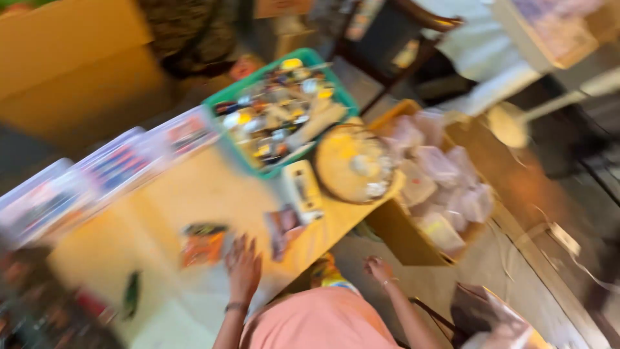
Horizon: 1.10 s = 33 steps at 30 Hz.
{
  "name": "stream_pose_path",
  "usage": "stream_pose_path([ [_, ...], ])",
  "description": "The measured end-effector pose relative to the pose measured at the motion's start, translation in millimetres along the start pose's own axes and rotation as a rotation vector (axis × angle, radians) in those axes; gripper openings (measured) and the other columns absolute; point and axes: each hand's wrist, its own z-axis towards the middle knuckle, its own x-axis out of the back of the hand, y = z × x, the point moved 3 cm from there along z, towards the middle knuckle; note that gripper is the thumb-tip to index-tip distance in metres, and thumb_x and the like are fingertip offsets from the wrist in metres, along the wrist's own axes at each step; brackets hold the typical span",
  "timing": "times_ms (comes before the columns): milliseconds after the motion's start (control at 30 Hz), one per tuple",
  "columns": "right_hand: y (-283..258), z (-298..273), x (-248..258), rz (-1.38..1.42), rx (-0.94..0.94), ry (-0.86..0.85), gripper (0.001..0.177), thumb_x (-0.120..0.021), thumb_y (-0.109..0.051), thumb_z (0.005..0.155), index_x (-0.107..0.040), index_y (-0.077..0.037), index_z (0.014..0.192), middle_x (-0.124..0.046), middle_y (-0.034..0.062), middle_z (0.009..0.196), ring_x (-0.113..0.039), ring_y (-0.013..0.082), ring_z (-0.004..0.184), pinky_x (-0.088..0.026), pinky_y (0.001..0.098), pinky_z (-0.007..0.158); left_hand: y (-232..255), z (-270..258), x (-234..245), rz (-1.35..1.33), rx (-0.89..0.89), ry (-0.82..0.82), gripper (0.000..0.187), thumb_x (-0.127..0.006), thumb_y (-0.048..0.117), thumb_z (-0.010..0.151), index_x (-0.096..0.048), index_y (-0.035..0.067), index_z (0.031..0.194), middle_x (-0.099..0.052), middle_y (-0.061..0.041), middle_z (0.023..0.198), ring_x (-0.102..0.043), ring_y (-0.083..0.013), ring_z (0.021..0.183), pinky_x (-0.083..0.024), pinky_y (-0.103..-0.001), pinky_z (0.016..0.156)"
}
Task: The person packs various snack items, including toothpaste boxes and small packets, into clear plastic containers on a table. They arrange the items neatly inside the containers and place the lids on top.
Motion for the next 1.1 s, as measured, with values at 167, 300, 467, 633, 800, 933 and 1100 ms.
stream_pose_path([
  [167, -82, 19, 109, -0.465, 0.091, 0.340, 0.026, -0.061, -0.025, 0.093, -0.081, -0.014, 0.105, -0.078, 0.0062, 0.083, -0.071, 0.0139, 0.072, -0.054, 0.0307, 0.066, 55, -49, -34, 0.217, 0.146, -0.010, 0.061, -0.057, 0.035, 0.089, -0.046, 0.025, 0.147, -0.035, -0.006, 0.164, -0.030, -0.0327, 0.153, -0.028, -0.059, 0.116],
  [300, -153, 48, 175, -0.382, 0.195, 0.481, 0.024, -0.065, -0.024, 0.092, -0.082, -0.012, 0.104, -0.077, 0.0075, 0.083, -0.069, 0.0143, 0.072, -0.052, 0.0295, 0.068, 82, -24, -77, 0.242, 0.429, -0.023, 0.068, -0.064, 0.038, 0.082, -0.047, 0.030, 0.148, -0.035, -0.001, 0.165, -0.029, -0.0366, 0.153, -0.031, -0.063, 0.113],
  [467, -107, 192, 240, 0.298, 0.170, 0.443, 0.020, -0.064, -0.018, 0.094, -0.075, -0.010, 0.108, -0.070, 0.0077, 0.083, -0.065, 0.0176, 0.068, -0.048, 0.0310, 0.057, 113, 27, -104, 0.143, 0.846, 0.028, 0.072, -0.068, 0.033, 0.080, -0.049, 0.015, 0.146, -0.035, -0.009, 0.167, -0.031, -0.0451, 0.149, -0.040, -0.067, 0.101],
  [633, -149, 251, 270, 0.915, -0.164, 0.341, 0.035, -0.069, -0.038, 0.093, -0.054, -0.011, 0.111, -0.065, 0.0105, 0.087, -0.063, 0.0242, 0.067, -0.050, 0.0357, 0.056, 134, 60, -125, 0.251, 0.820, 0.264, 0.071, -0.065, 0.030, 0.083, -0.048, 0.005, 0.148, -0.036, -0.012, 0.165, -0.032, -0.0431, 0.150, -0.035, -0.060, 0.112],
  [800, -189, 271, 290, 1.094, -0.439, 0.354, 0.070, -0.077, -0.065, 0.090, -0.049, -0.009, 0.123, -0.063, 0.0127, 0.093, -0.061, 0.0253, 0.073, -0.057, 0.0396, 0.067, 149, 56, -112, 0.228, 0.867, 0.397, 0.066, -0.063, 0.027, 0.085, -0.049, 0.007, 0.145, -0.037, -0.010, 0.164, -0.032, -0.0388, 0.151, -0.029, -0.057, 0.115],
  [933, -208, 274, 304, 1.107, -0.507, 0.301, 0.064, -0.069, -0.066, 0.089, -0.051, -0.015, 0.123, -0.064, 0.0113, 0.097, -0.059, 0.0232, 0.076, -0.052, 0.0349, 0.068, 134, 57, -91, 0.112, 0.823, 0.379, 0.066, -0.062, 0.028, 0.082, -0.052, 0.011, 0.144, -0.044, -0.007, 0.158, -0.035, -0.0357, 0.146, -0.029, -0.056, 0.112],
  [1100, -217, 263, 313, 1.064, -0.555, 0.220, 0.051, -0.071, -0.054, 0.089, -0.059, -0.012, 0.114, -0.064, 0.0066, 0.094, -0.060, 0.0227, 0.077, -0.051, 0.0364, 0.070, 38, 35, -113, -1.225, 0.881, 1.000, 0.059, -0.048, 0.050, 0.103, -0.061, 0.001, 0.134, -0.074, -0.014, 0.121, -0.071, -0.0292, 0.110, -0.054, -0.038, 0.100],
])
